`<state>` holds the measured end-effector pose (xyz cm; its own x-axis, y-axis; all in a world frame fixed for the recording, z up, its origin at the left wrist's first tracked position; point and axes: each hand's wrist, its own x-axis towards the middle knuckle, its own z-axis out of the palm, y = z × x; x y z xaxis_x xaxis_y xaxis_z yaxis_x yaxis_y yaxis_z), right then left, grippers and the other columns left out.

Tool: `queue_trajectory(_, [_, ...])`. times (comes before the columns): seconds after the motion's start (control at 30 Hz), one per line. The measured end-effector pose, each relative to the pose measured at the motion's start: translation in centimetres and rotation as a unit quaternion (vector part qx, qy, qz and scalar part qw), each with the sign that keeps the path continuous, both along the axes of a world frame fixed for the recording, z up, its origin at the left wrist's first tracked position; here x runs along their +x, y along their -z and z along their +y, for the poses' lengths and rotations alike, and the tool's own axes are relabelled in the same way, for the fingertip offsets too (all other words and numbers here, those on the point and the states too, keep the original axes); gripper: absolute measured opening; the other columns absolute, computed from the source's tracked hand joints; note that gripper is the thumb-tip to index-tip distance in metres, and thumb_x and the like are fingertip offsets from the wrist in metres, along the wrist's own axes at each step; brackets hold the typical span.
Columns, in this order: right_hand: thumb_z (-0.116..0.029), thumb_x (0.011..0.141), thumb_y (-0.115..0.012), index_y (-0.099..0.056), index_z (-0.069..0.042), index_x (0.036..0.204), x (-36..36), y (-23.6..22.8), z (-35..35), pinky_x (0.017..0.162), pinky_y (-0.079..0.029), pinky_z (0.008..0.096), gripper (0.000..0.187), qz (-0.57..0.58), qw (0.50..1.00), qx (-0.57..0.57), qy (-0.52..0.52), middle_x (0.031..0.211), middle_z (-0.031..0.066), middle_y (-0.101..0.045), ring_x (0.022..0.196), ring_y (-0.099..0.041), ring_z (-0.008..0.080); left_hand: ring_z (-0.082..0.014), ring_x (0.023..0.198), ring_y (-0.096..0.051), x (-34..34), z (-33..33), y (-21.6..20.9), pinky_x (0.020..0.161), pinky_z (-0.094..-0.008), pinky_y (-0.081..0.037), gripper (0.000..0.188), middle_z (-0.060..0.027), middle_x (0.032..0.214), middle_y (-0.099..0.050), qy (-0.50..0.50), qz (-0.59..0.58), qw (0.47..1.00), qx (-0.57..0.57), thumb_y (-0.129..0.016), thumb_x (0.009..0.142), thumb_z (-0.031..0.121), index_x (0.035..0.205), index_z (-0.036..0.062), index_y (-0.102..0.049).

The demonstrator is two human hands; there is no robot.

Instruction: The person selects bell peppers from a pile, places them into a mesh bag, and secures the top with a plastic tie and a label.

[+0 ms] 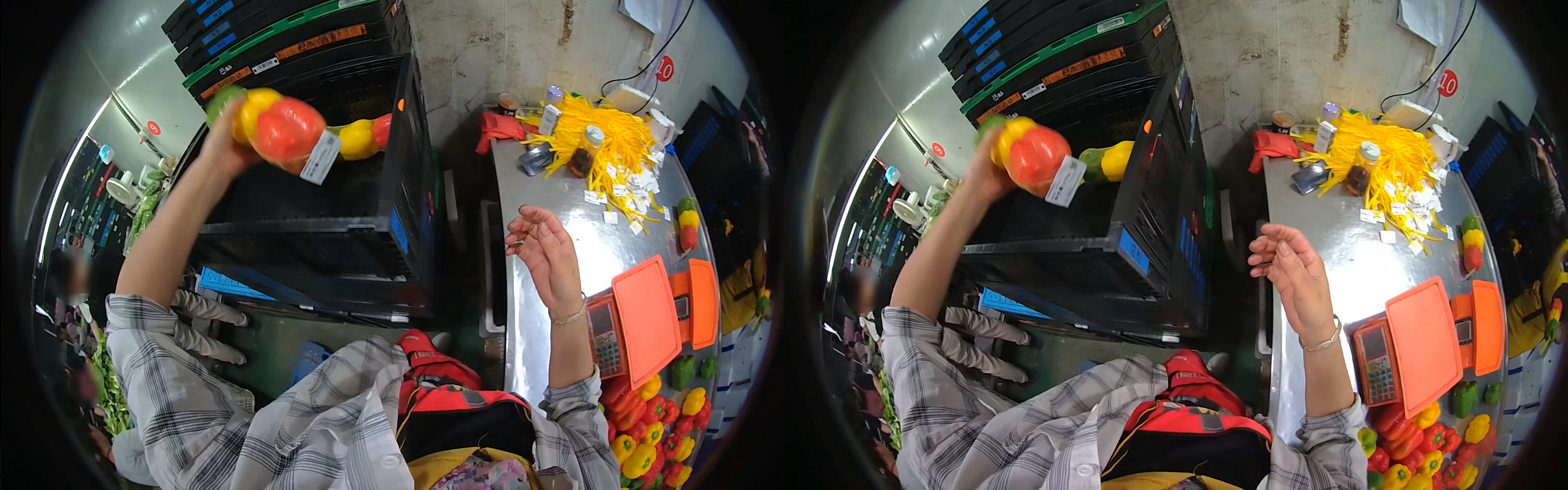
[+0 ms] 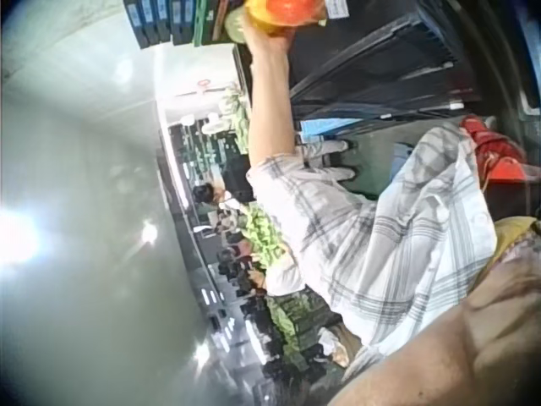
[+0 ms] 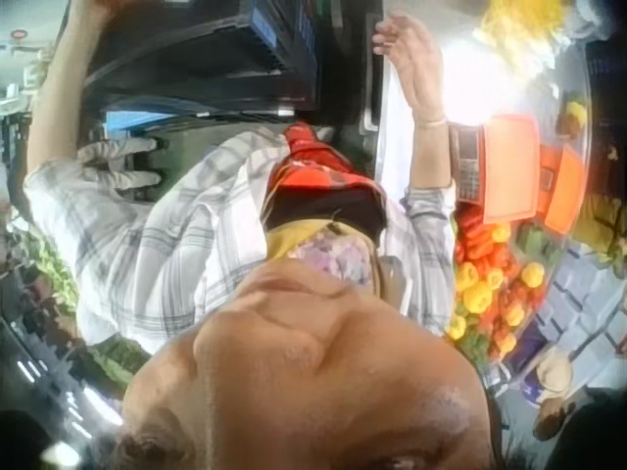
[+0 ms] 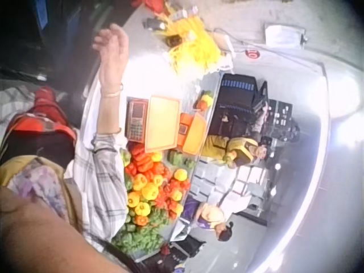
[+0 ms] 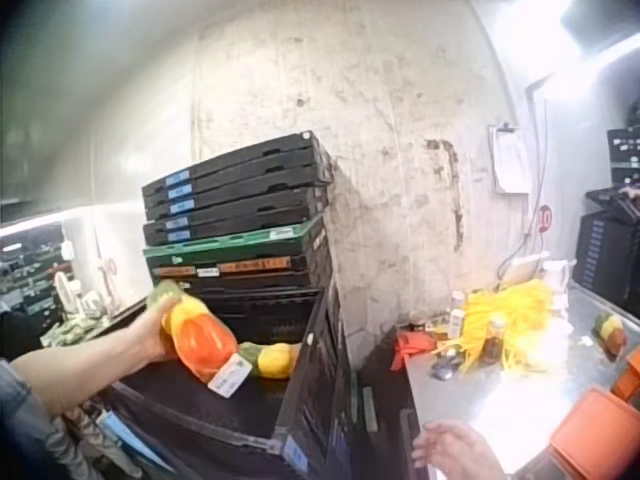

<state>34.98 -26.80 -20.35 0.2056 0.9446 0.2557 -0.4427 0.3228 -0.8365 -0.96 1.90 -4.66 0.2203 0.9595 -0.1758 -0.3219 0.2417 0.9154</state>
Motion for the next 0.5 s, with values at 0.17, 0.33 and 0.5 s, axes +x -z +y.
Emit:
queue_trajectory(0.17, [-0.019, 0.098, -0.054, -0.055, -0.002, 0.119, -2.4, 1.2, 4.1, 0.079, -0.049, 0.0266, 0.027, 0.021, 0.999, -0.045, -0.011, 0.102, 0.0062, -0.064, 0.088, -0.06, 0.0124, -0.0324, 0.121, -0.053, -0.5, 2.9, 7.3, 0.105, -0.0515, -0.039, 0.057, -0.0175, 0.131, -0.054, 0.063, 0.042, 0.975, -0.21, -0.041, 0.093, 0.049, 0.128, 0.0055, -0.05])
queue_trajectory(0.33, [-0.015, 0.095, -0.058, -0.059, -0.002, 0.114, -2.8, 2.7, 5.8, 0.076, -0.05, 0.0254, 0.023, 0.01, 0.997, -0.074, 0.02, 0.096, 0.0061, -0.065, 0.083, -0.061, 0.0114, -0.0345, 0.128, -0.045, 0.6, 5.8, 14.4, 0.103, -0.0567, -0.04, 0.062, -0.0192, 0.138, -0.044, 0.036, 0.082, 0.959, -0.27, -0.053, 0.094, 0.044, 0.141, 0.0085, -0.035])
queue_trajectory(0.5, [-0.009, 0.093, -0.057, -0.059, 0.0, 0.11, -1.7, 4.1, 3.5, 0.074, -0.05, 0.0255, 0.02, -0.005, 0.984, -0.161, 0.075, 0.093, 0.0069, -0.064, 0.079, -0.06, 0.0123, -0.0272, 0.103, -0.06, 5.5, 6.9, 18.7, 0.089, -0.0374, -0.051, 0.044, -0.0138, 0.114, -0.062, 0.166, 0.123, 0.935, -0.29, -0.051, 0.097, 0.039, 0.125, 0.0048, -0.051])
